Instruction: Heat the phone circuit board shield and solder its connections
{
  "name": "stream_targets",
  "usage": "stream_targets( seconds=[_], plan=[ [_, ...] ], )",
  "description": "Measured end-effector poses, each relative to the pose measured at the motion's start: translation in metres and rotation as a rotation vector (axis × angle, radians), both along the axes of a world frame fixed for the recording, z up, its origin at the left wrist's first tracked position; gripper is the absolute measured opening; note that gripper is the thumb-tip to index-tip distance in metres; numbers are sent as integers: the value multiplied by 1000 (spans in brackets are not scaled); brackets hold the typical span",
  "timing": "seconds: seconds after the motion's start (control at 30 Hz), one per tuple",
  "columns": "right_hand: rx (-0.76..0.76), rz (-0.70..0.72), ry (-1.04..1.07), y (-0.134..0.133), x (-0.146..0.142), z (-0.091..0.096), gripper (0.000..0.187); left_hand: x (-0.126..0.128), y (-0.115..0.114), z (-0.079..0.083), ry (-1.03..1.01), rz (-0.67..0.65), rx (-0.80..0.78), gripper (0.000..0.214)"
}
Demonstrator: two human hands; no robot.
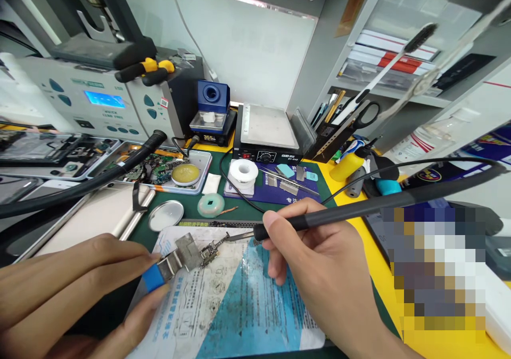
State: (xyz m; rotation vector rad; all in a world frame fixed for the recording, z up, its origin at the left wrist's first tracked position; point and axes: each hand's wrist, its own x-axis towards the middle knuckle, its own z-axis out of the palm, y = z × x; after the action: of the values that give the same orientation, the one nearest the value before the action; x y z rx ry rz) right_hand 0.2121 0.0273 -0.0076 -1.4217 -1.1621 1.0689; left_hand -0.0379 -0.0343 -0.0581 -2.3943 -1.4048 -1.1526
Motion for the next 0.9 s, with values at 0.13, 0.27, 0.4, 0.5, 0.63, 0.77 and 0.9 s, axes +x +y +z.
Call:
stream_targets(
  seconds=[0.13,0.27,0.4,0.5,0.63,0.77,0.9],
  plan=[
    [-5,-4,-20,0,1,-1,38,-1,1,-1,-3,-8,5,13],
    [16,59,0,3,5,-4,38,-1,1,-1,-3,-5,2,13],
    [-7,1,-11,0,1,-1,38,0,1,-1,1,10,3,12],
    [-7,-1,-9,-1,-1,0,40,1,2,-1,5,16,11,11],
    [8,17,6,0,0,-1,39,1,3,-1,-5,9,11,11],
    [-11,-23,-15,-1,-2,1,39,1,2,-1,-12,-10,4,11],
    [-21,-9,-22,-3,-3,2,40,0,0,-1,-11,-2,-6,12]
  ],
)
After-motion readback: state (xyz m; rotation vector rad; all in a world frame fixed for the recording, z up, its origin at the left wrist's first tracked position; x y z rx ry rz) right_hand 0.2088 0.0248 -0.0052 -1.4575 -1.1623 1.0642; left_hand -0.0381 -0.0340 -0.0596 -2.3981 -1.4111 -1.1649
